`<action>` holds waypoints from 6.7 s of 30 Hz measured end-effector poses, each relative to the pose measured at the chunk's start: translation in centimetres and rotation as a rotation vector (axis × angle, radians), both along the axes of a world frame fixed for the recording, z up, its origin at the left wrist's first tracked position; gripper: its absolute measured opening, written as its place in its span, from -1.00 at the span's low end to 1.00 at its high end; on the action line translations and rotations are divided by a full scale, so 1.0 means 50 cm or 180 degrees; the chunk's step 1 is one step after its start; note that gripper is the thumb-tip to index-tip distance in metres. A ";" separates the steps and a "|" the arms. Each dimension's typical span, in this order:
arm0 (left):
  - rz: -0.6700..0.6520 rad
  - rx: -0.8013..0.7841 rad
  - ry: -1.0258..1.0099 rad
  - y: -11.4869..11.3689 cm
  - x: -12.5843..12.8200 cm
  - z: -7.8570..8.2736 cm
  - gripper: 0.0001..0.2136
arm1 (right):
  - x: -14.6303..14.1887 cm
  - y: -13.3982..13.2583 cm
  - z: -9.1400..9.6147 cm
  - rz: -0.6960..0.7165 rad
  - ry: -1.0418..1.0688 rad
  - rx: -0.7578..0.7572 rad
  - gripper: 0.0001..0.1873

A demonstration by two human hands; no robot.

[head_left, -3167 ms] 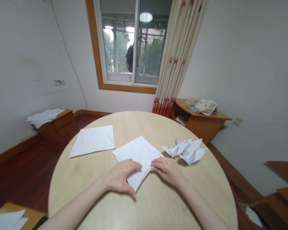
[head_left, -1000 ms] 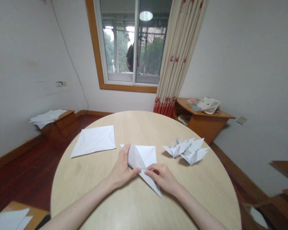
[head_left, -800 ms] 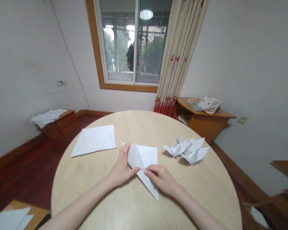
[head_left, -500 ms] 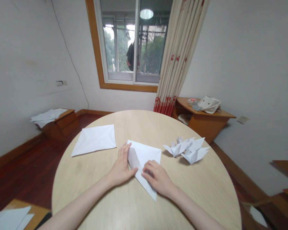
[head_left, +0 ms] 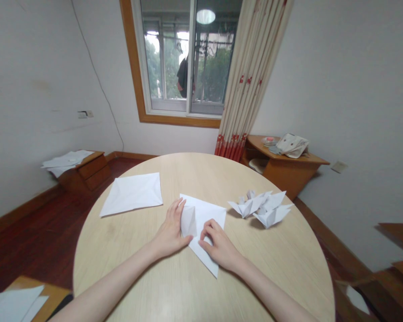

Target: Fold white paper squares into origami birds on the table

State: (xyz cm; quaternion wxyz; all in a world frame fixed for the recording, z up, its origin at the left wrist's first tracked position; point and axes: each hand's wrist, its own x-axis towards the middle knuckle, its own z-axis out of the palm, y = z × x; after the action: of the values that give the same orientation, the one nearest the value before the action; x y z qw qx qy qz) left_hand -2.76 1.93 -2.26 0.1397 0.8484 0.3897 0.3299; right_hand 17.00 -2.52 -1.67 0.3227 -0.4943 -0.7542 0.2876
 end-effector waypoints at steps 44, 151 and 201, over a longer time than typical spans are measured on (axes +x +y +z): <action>0.0004 0.0206 0.0475 0.032 -0.020 -0.013 0.14 | -0.001 0.001 -0.012 0.0266 -0.0989 0.1043 -0.83; -0.0251 0.2150 0.0476 -0.030 -0.006 0.050 -0.54 | 0.075 0.049 -0.023 0.0138 -0.0698 0.1222 -0.75; -0.0757 -0.0325 0.1017 -0.024 -0.026 0.067 -0.54 | 0.042 -0.010 0.069 0.0680 -0.1876 0.0125 -0.22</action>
State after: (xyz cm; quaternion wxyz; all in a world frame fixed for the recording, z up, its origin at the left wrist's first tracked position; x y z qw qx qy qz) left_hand -4.06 0.75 1.09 0.1569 0.9218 0.3202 0.1522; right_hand 19.11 -3.04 1.78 0.0676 -0.4680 -0.8684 0.1496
